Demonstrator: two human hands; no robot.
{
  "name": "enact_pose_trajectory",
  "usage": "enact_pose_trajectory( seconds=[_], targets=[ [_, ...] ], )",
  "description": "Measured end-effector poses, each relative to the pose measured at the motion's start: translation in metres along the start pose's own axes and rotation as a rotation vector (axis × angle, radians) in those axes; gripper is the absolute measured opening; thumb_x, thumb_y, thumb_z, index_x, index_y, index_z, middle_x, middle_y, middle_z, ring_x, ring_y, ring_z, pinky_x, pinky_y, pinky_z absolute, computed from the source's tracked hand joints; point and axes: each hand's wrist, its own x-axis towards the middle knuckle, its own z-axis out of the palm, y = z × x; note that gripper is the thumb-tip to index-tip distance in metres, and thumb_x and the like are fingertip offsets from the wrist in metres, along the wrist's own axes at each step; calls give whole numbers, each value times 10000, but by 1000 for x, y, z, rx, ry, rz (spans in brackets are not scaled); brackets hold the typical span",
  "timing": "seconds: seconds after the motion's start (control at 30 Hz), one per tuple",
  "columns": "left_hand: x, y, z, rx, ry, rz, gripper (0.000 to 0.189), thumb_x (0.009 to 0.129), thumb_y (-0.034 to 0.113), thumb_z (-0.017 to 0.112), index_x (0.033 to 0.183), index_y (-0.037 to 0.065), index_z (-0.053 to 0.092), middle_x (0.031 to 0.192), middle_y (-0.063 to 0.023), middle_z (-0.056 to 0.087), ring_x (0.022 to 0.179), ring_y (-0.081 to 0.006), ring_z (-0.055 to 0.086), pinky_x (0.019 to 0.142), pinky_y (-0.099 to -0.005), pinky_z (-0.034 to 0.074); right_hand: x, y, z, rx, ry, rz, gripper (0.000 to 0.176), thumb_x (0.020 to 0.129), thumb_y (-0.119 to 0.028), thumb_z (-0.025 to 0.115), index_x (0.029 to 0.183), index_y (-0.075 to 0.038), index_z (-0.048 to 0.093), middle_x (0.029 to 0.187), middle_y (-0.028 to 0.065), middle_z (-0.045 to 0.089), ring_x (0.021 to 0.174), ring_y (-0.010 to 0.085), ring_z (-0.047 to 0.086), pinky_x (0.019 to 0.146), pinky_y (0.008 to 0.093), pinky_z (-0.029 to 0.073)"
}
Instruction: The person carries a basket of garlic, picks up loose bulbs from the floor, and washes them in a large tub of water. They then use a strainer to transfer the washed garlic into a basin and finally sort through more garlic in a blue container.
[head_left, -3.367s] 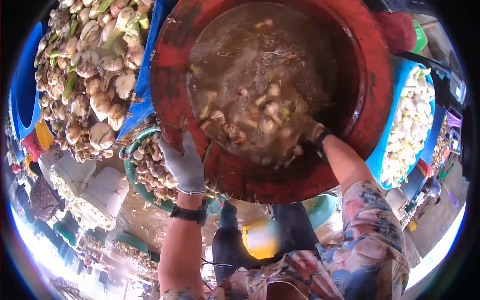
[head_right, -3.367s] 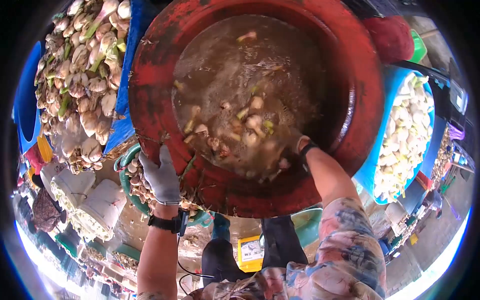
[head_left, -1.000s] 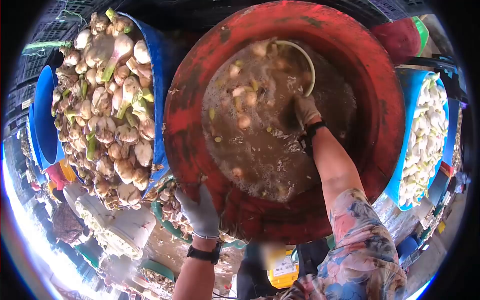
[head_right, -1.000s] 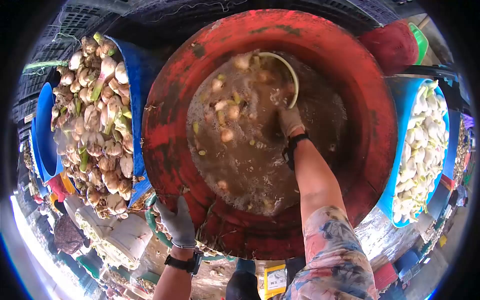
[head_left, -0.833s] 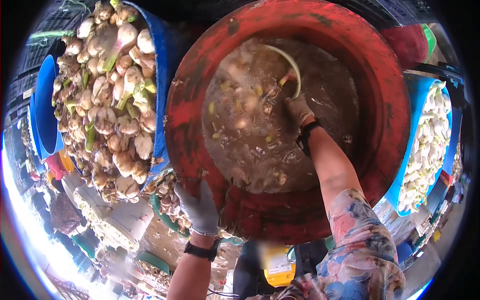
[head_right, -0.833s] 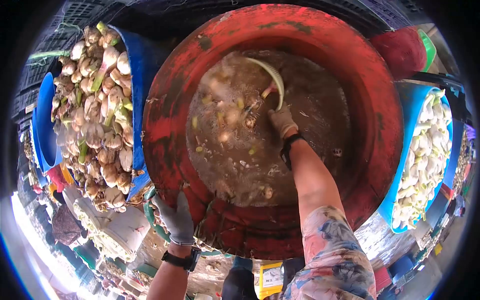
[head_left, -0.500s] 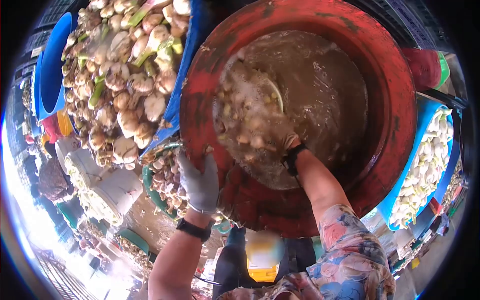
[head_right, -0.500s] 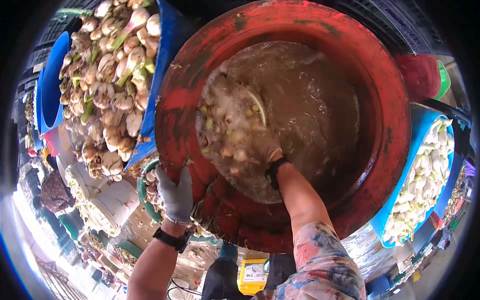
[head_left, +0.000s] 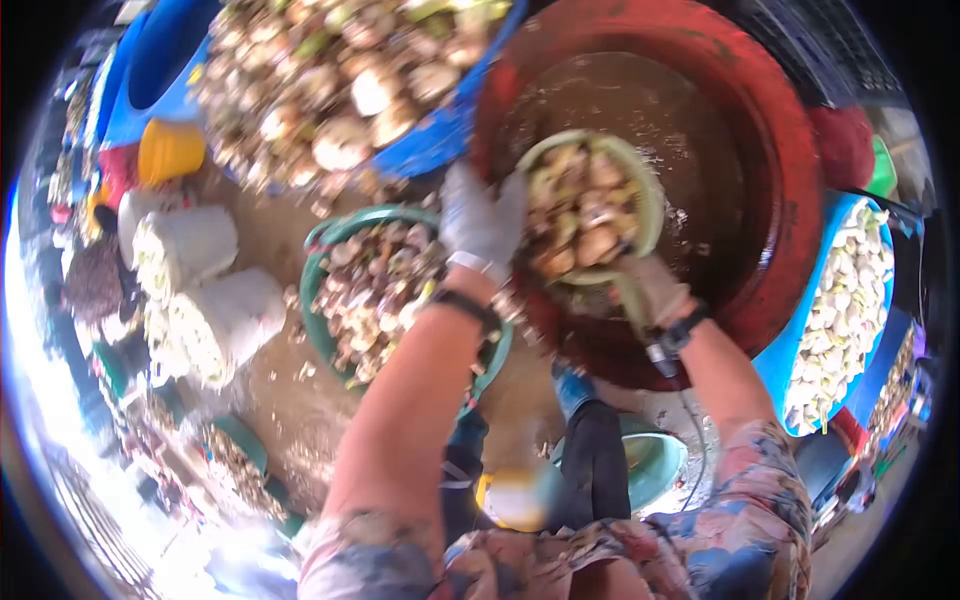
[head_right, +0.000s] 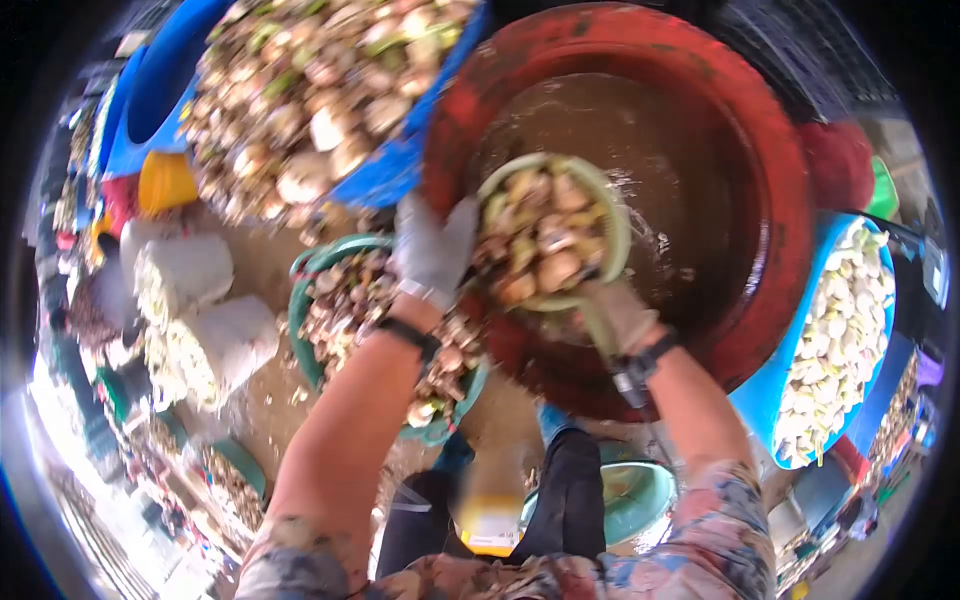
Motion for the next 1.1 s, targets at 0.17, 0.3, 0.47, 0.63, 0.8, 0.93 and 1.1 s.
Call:
enact_pose_trajectory(
  seconds=[0.17, 0.3, 0.47, 0.63, 0.8, 0.93, 1.1],
  targets=[
    [-28, -4, -12, -258, 34, 208, 952, 779, 470, 665, 1428, -36, 187, 1430, -275, 283, 1321, -438, 273, 1103, -471, 220, -91, -45, 37, -237, 189, -268, 228, 896, -192, 555, 1011, -1, 601, 846, 92, 619, 725, 207, 630, 619, 331, 516],
    [-74, -8, -84, -938, -106, 259, 753, 885, 440, 565, 1403, -30, 287, 1380, -246, 378, 1294, -370, 357, 1068, -430, 304, -131, -33, 115, -499, 298, -587, 215, 892, -163, 576, 1021, 8, 596, 900, 106, 620, 769, 221, 633, 666, 354, 523],
    [-100, -106, -182, -1422, -119, -306, 795, 896, 699, 266, 1371, 77, 406, 1174, -60, 568, 985, -172, 553, 867, -344, 457, -117, 42, 251, -801, 377, -1072, 562, 824, -40, 627, 1323, 26, 377, 1247, 190, 530, 1135, 328, 535, 976, 384, 409],
    [-127, -288, -164, -1413, 52, -759, 663, 889, 649, 363, 1353, 178, 417, 1424, -46, 386, 1291, -263, 360, 1062, -504, 260, -16, 162, 310, -906, 425, -890, 916, 715, -109, 729, 1435, -23, 168, 1082, 161, 617, 798, 322, 652, 666, 356, 527],
    [-135, -307, -165, -1251, -34, -979, 510, 965, 395, 405, 1413, 154, 361, 1358, -82, 460, 1216, -264, 446, 1012, -430, 376, -51, 107, 305, -819, 428, -1084, 551, 849, -62, 590, 1352, -27, 368, 1001, 126, 643, 763, 243, 640, 664, 330, 488],
    [-114, -263, -160, -860, 10, -534, 578, 950, 292, 522, 1378, -48, 331, 1326, -151, 472, 1163, -221, 502, 976, -329, 426, -120, -4, 233, -534, 371, -986, 527, 807, 8, 576, 1302, 33, 398, 999, 174, 618, 920, 311, 583, 876, 416, 439],
    [-63, -83, -61, -767, -205, -162, 771, 901, 327, 598, 1421, -75, 194, 1410, -226, 348, 1264, -310, 405, 1043, -374, 354, -97, -80, 3, -800, 907, -531, 478, 847, -162, 584, 1243, 15, 383, 875, 228, 638, 716, 384, 637, 702, 440, 522]
  ],
)
